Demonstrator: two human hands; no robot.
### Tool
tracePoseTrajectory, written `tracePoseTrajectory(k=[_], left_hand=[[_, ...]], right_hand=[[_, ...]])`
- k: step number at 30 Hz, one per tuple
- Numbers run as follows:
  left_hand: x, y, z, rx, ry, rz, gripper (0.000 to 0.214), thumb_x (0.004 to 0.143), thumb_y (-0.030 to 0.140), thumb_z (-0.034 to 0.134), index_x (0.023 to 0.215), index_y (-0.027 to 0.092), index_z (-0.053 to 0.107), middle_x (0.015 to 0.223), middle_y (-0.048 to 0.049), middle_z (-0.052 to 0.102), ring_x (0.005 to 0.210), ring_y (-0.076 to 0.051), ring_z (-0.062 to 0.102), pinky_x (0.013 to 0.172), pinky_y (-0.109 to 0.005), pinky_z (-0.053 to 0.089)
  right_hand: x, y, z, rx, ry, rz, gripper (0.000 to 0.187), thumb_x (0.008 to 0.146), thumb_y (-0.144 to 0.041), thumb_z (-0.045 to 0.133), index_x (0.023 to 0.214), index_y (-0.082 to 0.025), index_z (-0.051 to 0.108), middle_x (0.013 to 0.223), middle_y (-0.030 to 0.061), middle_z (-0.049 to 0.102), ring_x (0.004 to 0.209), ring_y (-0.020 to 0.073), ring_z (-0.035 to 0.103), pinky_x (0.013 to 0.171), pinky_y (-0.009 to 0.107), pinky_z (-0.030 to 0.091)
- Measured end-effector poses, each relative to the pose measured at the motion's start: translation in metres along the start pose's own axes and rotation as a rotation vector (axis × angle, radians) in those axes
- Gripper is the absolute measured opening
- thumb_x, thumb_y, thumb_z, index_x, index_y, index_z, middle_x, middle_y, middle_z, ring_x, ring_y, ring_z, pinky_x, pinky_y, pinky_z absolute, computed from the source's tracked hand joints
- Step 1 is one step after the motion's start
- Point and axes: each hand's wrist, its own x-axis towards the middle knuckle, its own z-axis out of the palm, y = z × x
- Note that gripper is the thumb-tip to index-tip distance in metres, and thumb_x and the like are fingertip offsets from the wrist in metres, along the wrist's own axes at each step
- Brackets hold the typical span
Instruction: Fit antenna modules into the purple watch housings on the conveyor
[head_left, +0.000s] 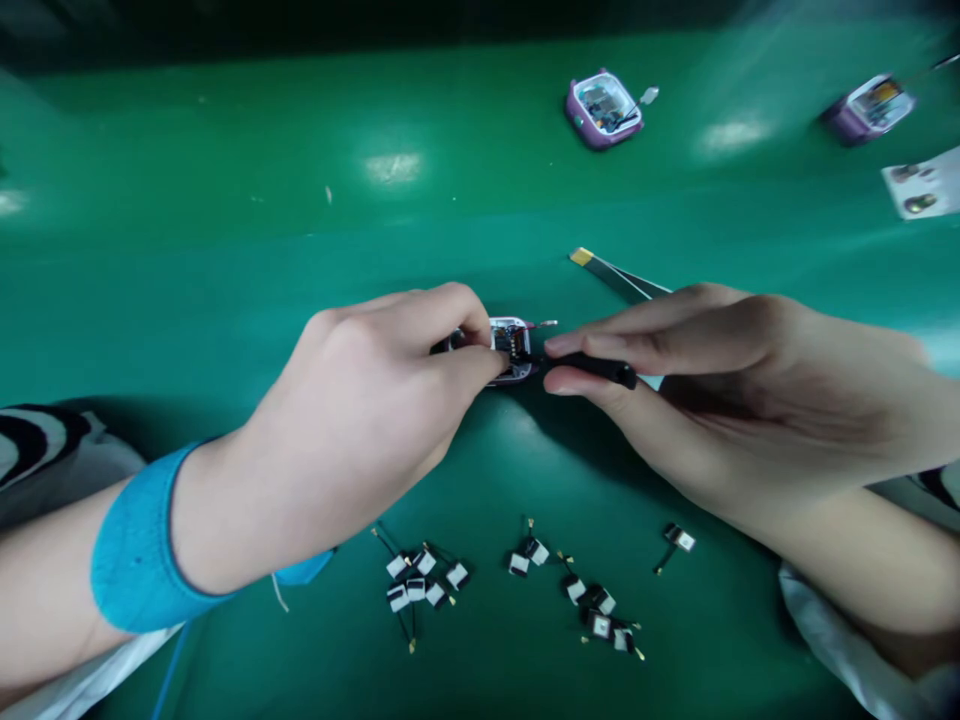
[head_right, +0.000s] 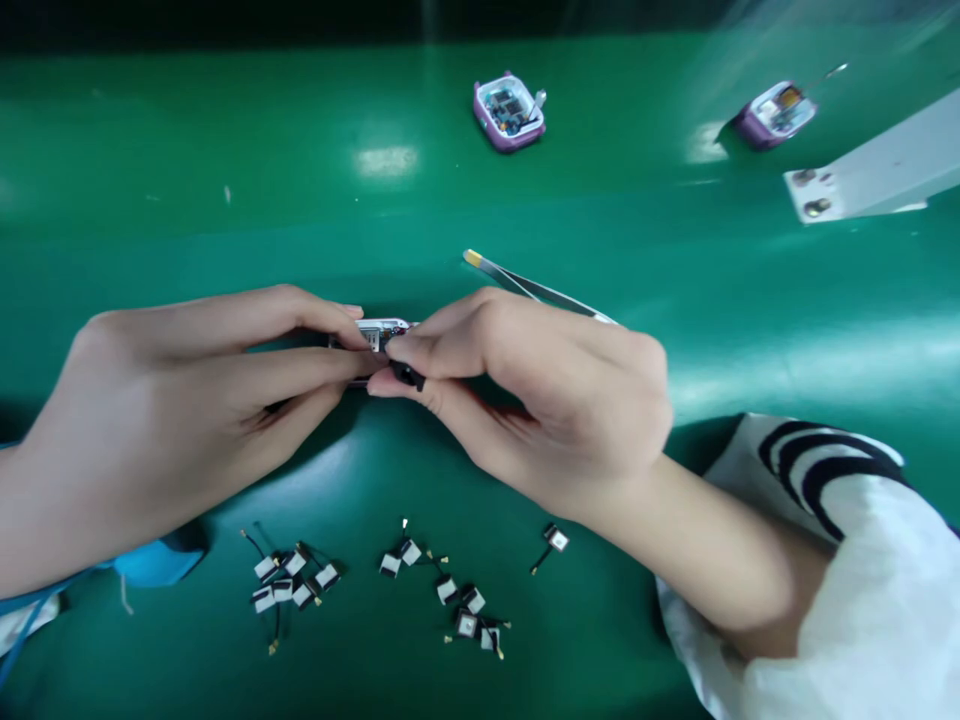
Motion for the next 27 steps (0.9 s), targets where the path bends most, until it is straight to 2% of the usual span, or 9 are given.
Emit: tracePoseTrajectory(k=[4,7,9,12,17,20,23,27], left_hand=[[0.000,0.000,0.001,0.003,0.001,0.002,0.022,0.081,0.016,0.044,0.074,0.023,0.064,0.077,0.0033,0.063,0.060,-0.009,0.057,0.045,-0.019,0.037],[0.001,0.000,0.002,-0.001,0.007,-0.010,0.020,0.080,0.016,0.046,0.076,0.023,0.064,0.078,0.0028,0.064,0.062,-0.011,0.059,0.045,-0.020,0.039],[0.001,0.001,0.001,-0.012,0.007,-0.013,0.019,0.080,0.017,0.047,0.077,0.022,0.065,0.078,0.0020,0.064,0.062,-0.012,0.060,0.045,-0.021,0.039],[0.001,0.002,0.000,-0.049,-0.001,-0.026,0.017,0.080,0.018,0.049,0.078,0.022,0.065,0.080,0.0013,0.064,0.064,-0.013,0.061,0.049,-0.022,0.042],[0.001,0.004,0.000,-0.098,0.017,-0.042,0.013,0.080,0.017,0.051,0.076,0.020,0.064,0.080,0.0007,0.064,0.066,-0.012,0.060,0.053,-0.022,0.046],[0.002,0.004,0.002,-0.105,0.023,-0.032,0.012,0.080,0.020,0.052,0.077,0.021,0.064,0.080,0.0002,0.063,0.068,-0.013,0.061,0.052,-0.024,0.046],[0.003,0.005,0.004,-0.090,0.020,-0.032,0.011,0.080,0.020,0.053,0.079,0.021,0.064,0.080,0.0007,0.063,0.069,-0.013,0.061,0.054,-0.024,0.046],[0.003,0.007,0.003,-0.072,-0.004,-0.065,0.012,0.082,0.022,0.052,0.081,0.022,0.064,0.082,0.0019,0.063,0.071,-0.012,0.060,0.057,-0.024,0.047]], right_hand=[[-0.005,0.000,-0.002,-0.017,0.154,0.072,0.012,0.068,-0.030,0.066,0.067,-0.020,0.060,0.076,-0.0003,0.068,0.069,0.0112,0.063,0.072,0.023,0.054],[-0.010,0.006,0.003,0.005,0.306,0.031,0.015,0.066,-0.024,0.069,0.073,-0.022,0.056,0.080,-0.0031,0.066,0.083,0.0130,0.061,0.079,0.028,0.052],[-0.012,0.009,0.007,0.015,0.358,-0.014,0.020,0.065,-0.017,0.070,0.074,-0.022,0.053,0.080,-0.0043,0.064,0.089,0.0128,0.059,0.078,0.028,0.052],[-0.009,0.011,0.010,0.062,0.416,-0.091,0.021,0.065,-0.016,0.070,0.069,-0.022,0.049,0.073,-0.0040,0.063,0.081,0.0105,0.061,0.071,0.023,0.053],[-0.004,0.009,0.007,0.073,0.337,0.002,0.021,0.066,-0.021,0.069,0.064,-0.021,0.047,0.074,-0.0003,0.063,0.077,0.0096,0.062,0.068,0.018,0.053],[-0.005,0.007,0.005,0.066,0.343,0.023,0.019,0.066,-0.024,0.069,0.067,-0.020,0.050,0.077,-0.0009,0.064,0.077,0.0092,0.062,0.072,0.018,0.053],[-0.004,0.006,0.003,0.056,0.273,0.142,0.019,0.065,-0.032,0.069,0.069,-0.019,0.056,0.083,0.0002,0.065,0.078,0.0106,0.062,0.077,0.019,0.053],[-0.004,0.006,0.000,-0.034,0.217,0.211,0.022,0.067,-0.043,0.065,0.071,-0.021,0.059,0.089,0.0003,0.066,0.081,0.0131,0.061,0.079,0.023,0.053]])
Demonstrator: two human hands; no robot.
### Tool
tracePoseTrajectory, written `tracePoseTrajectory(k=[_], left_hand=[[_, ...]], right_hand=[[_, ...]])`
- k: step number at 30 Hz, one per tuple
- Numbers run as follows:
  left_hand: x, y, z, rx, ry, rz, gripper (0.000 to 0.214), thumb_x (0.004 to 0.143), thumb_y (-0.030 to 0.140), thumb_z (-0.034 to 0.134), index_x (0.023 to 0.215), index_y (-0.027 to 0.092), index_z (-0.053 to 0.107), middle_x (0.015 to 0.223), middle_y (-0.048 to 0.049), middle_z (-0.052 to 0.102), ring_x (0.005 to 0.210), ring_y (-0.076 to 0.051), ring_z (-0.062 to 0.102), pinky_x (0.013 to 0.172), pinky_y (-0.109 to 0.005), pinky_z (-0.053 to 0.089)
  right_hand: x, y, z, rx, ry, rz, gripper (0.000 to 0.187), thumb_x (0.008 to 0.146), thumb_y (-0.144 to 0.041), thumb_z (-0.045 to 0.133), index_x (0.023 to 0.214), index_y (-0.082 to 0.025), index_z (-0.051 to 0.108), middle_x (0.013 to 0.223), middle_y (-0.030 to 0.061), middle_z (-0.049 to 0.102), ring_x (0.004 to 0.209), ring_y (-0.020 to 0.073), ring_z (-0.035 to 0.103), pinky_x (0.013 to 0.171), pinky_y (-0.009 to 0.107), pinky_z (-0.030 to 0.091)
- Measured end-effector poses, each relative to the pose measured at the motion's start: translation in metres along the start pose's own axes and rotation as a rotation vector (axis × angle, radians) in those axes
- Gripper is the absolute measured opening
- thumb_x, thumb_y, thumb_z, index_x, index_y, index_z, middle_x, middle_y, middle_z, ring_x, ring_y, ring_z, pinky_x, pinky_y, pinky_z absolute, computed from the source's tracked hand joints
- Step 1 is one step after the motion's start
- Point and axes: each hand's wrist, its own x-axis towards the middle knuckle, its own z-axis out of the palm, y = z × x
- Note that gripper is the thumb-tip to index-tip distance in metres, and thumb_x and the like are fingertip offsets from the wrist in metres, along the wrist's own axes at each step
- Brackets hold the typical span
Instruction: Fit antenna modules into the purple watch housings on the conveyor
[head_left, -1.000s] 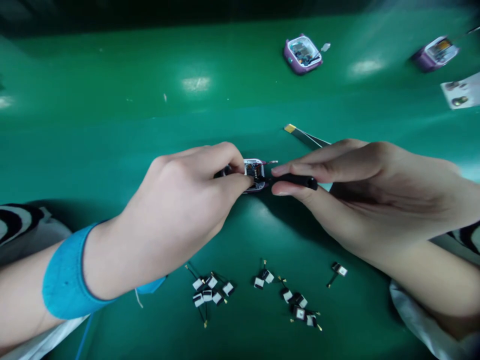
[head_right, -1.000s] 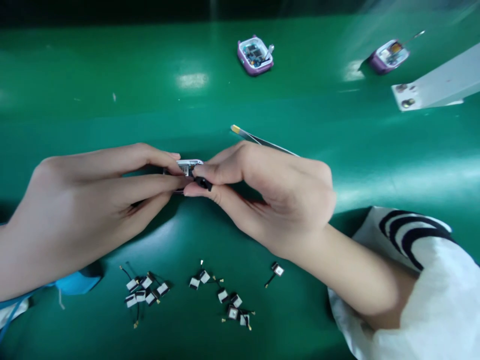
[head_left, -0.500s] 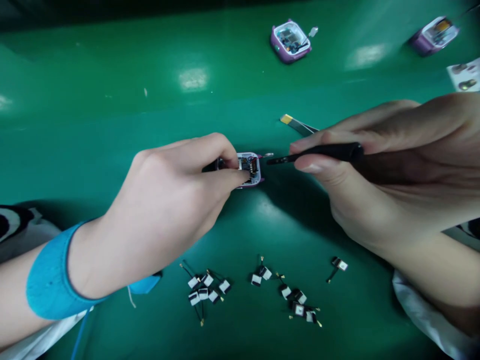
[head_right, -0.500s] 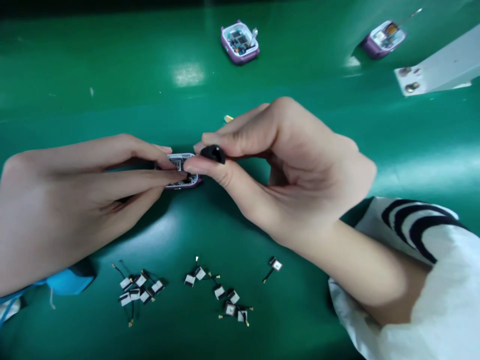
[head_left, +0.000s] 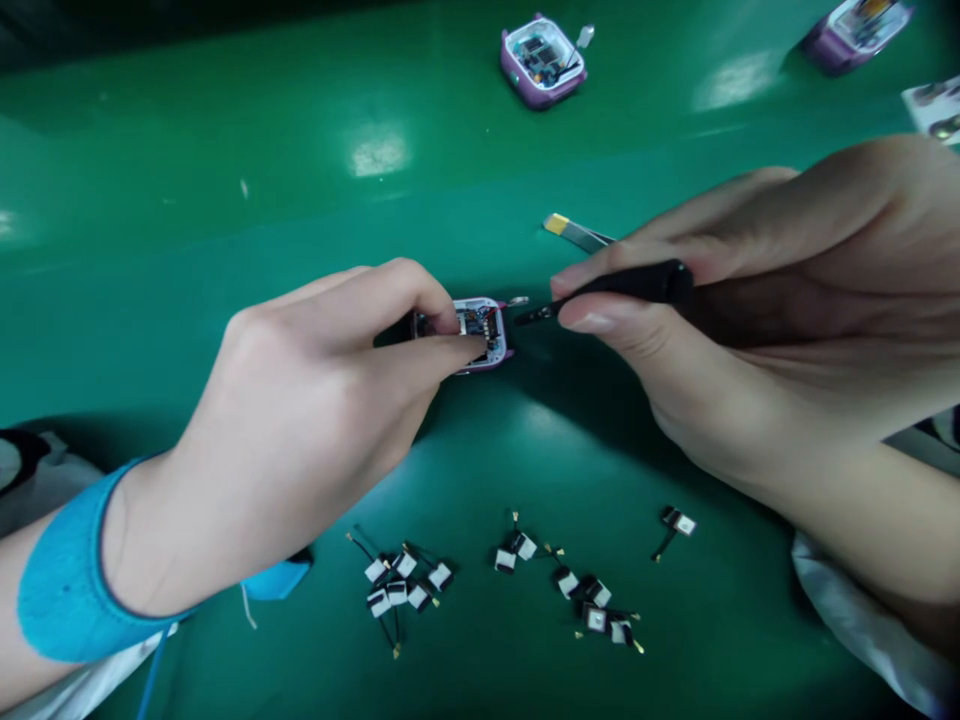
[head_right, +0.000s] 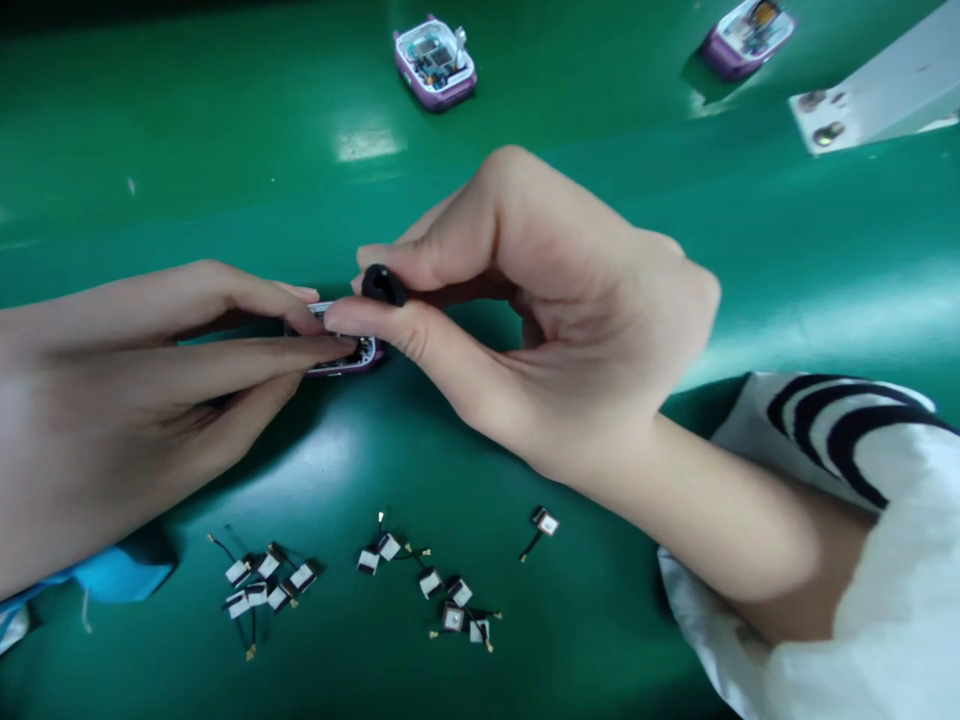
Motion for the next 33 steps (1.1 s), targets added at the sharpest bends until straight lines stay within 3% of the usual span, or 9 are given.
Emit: tracePoseTrajectory(k=[7,12,17,25,33], left_hand=[[-0.001,-0.002,-0.001,-0.011,-0.021,-0.042,0.017,0.084,0.025,0.048,0.079,0.023,0.064,0.085,0.0044,0.063,0.073,-0.010,0.060,0.061,-0.023,0.048],[0.001,-0.004,-0.003,-0.017,-0.065,0.012,0.021,0.087,0.025,0.043,0.080,0.020,0.063,0.088,0.0036,0.064,0.073,-0.011,0.061,0.055,-0.023,0.046],[0.000,-0.004,-0.006,-0.034,-0.081,-0.010,0.021,0.086,0.026,0.044,0.078,0.019,0.062,0.092,0.0023,0.063,0.073,-0.012,0.060,0.056,-0.023,0.046],[-0.001,0.000,-0.008,-0.055,-0.088,-0.043,0.021,0.086,0.027,0.043,0.084,0.021,0.063,0.091,0.0044,0.063,0.076,-0.010,0.059,0.065,-0.022,0.049],[0.001,0.002,-0.005,-0.174,-0.134,-0.183,0.031,0.089,0.030,0.030,0.089,0.022,0.060,0.085,0.0034,0.061,0.076,-0.012,0.060,0.070,-0.033,0.052]], right_hand=[[0.002,-0.001,-0.002,-0.009,-0.039,0.016,0.024,0.064,-0.044,0.068,0.069,-0.022,0.060,0.087,0.0002,0.066,0.077,0.0131,0.061,0.076,0.025,0.054],[0.006,-0.007,-0.003,0.035,-0.060,0.093,0.021,0.065,-0.043,0.066,0.064,-0.023,0.060,0.082,-0.0009,0.066,0.073,0.0098,0.062,0.069,0.015,0.054],[0.008,-0.010,-0.005,0.011,-0.058,0.070,0.017,0.063,-0.038,0.069,0.058,-0.027,0.057,0.075,-0.0040,0.066,0.069,0.0099,0.061,0.065,0.014,0.055],[0.006,-0.008,-0.004,-0.046,-0.060,0.032,0.021,0.067,-0.045,0.065,0.064,-0.025,0.059,0.081,-0.0027,0.066,0.070,0.0074,0.060,0.065,0.010,0.052],[0.004,-0.003,-0.003,-0.037,-0.043,-0.059,0.016,0.069,-0.041,0.064,0.068,-0.025,0.060,0.080,-0.0026,0.065,0.069,0.0082,0.060,0.065,0.017,0.052]])
